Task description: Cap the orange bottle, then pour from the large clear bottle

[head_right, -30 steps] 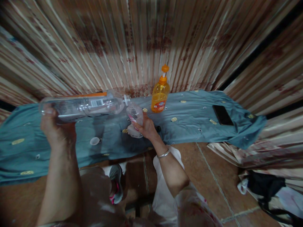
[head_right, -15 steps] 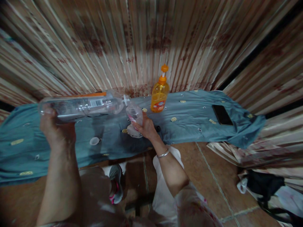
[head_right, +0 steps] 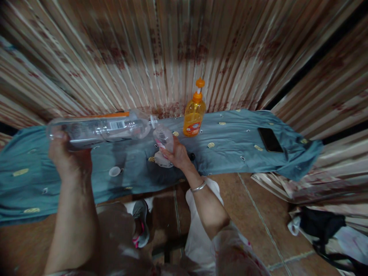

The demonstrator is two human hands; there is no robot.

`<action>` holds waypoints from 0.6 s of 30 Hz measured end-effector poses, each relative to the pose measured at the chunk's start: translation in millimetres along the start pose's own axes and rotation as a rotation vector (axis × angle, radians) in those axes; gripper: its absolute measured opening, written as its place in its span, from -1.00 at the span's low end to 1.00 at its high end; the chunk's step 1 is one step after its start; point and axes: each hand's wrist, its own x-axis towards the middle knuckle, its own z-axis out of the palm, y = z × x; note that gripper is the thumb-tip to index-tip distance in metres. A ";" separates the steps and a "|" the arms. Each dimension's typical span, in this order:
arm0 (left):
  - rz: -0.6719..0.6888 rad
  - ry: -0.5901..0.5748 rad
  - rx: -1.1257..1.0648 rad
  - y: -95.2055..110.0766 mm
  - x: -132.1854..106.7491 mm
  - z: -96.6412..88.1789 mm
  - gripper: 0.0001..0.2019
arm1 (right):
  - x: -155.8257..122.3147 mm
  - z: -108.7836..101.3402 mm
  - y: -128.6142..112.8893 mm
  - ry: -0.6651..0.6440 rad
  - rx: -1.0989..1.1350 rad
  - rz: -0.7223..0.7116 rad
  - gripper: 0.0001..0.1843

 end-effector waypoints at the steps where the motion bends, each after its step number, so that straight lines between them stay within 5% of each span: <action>1: -0.004 0.008 -0.022 0.6 -0.4 0.6 -0.55 | 0.1 0.1 0.3 -0.001 -0.002 -0.004 -0.31; 18: -0.014 0.011 -0.076 -2.1 0.2 -0.9 -0.57 | -0.4 -1.3 -0.6 -0.008 0.000 -0.027 -0.34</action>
